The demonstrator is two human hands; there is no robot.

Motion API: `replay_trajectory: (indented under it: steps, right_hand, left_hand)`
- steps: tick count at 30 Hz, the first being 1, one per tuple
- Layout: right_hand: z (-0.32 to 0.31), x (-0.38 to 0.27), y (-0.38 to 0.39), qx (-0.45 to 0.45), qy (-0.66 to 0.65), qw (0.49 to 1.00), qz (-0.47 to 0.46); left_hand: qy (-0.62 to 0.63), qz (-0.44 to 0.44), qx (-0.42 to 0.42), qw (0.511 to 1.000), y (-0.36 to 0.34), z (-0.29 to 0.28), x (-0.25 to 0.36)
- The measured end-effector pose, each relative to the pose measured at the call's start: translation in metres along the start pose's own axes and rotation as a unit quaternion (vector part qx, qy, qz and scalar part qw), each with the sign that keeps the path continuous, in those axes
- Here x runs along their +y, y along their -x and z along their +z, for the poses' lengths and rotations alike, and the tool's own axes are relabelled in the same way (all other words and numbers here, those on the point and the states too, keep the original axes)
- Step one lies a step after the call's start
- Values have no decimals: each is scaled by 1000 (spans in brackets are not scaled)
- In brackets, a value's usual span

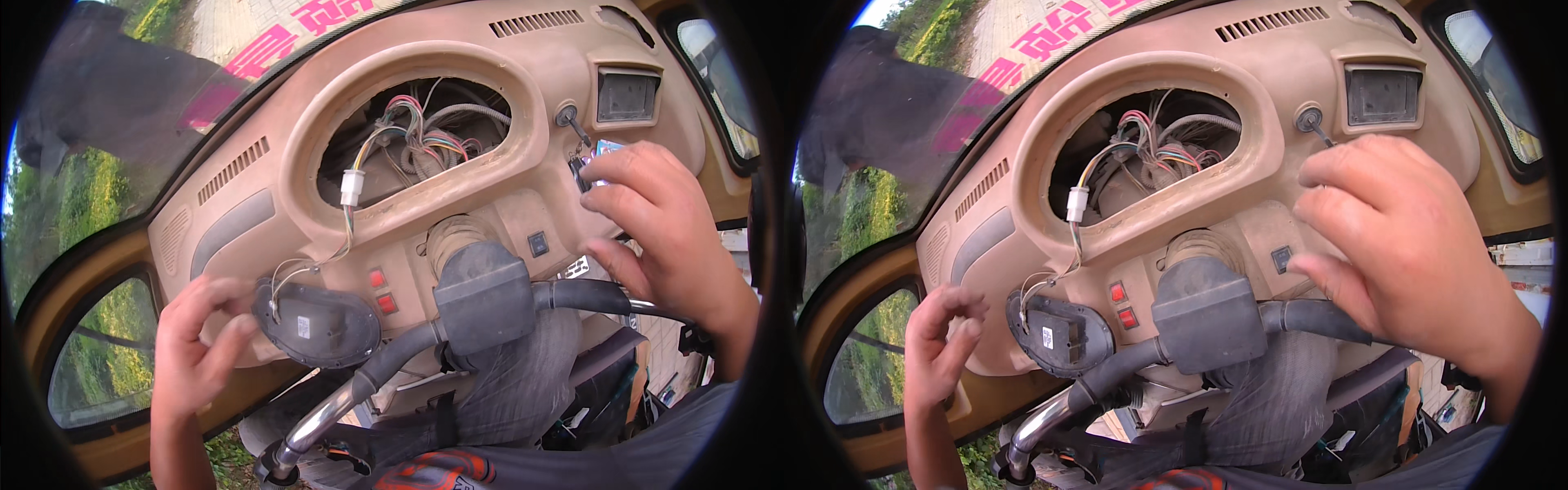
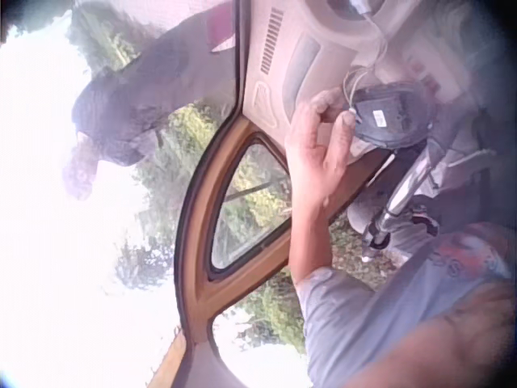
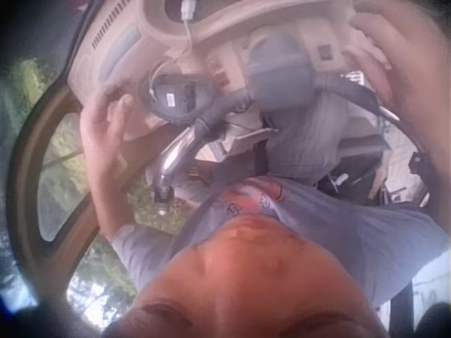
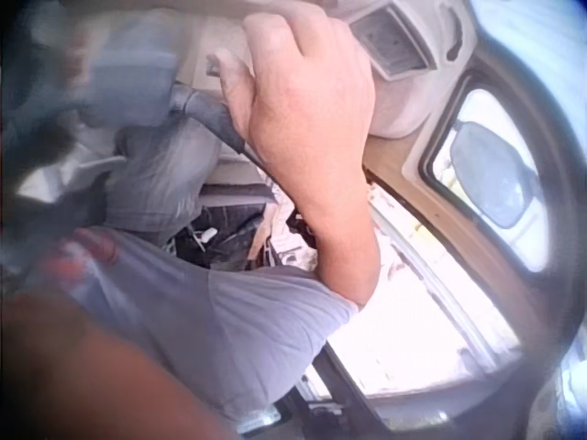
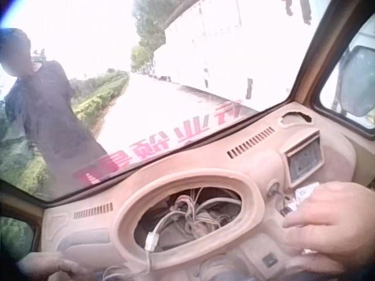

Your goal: The person uses a screwdriver and a power drill to remove screws from the dashboard of a three-wheeled vehicle. They then manipulate the exposed wiring and components near the handlebars, appearing to adjust or repair the electrical system.

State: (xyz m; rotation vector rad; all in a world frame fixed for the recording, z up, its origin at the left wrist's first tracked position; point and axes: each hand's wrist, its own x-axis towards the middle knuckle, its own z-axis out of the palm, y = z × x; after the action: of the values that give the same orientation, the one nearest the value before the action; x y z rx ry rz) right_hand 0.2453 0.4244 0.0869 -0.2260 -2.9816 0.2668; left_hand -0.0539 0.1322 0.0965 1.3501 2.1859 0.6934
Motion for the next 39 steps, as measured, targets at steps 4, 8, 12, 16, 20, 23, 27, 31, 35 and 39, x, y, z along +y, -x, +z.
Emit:
replay_trajectory:
  steps: [4, 8, 12, 16, 20, 23, 27, 31, 35, 39]
  right_hand:
    - [4, 12, 3, -28, -51, 998, 25]
    - [9, 19, 1, -44, -112, 992, 45]
    - [23, 34, 0, -49, -173, 979, 92]
    - [28, 43, -9, -65, -192, 973, 106]
    - [28, 48, -14, -72, -186, 974, 108]
    - [32, 50, -36, -70, -133, 987, 51]
    - [49, 47, -63, -75, -50, 994, -56]
    - [67, 47, -69, -110, 25, 990, -80]
    - [74, 48, -57, -149, 35, 986, -63]
    - [87, 53, -48, -80, 22, 995, -56]
  left_hand:
    - [-189, 206, 76, 957, -86, 52, 16]
    - [-275, 240, 128, 922, -117, 75, 7]
    - [-365, 232, 129, 892, -117, 88, -1]
    - [-411, 231, 109, 875, -123, 88, -3]
    - [-356, 213, 112, 903, -125, 85, 2]
    - [-309, 240, 133, 911, -128, 82, -4]
    - [-276, 271, 134, 913, -131, 78, -4]
    - [-263, 263, 115, 921, -130, 69, -3]
    - [-277, 272, 110, 915, -132, 71, -7]
    - [-295, 326, 113, 891, -142, 74, -17]
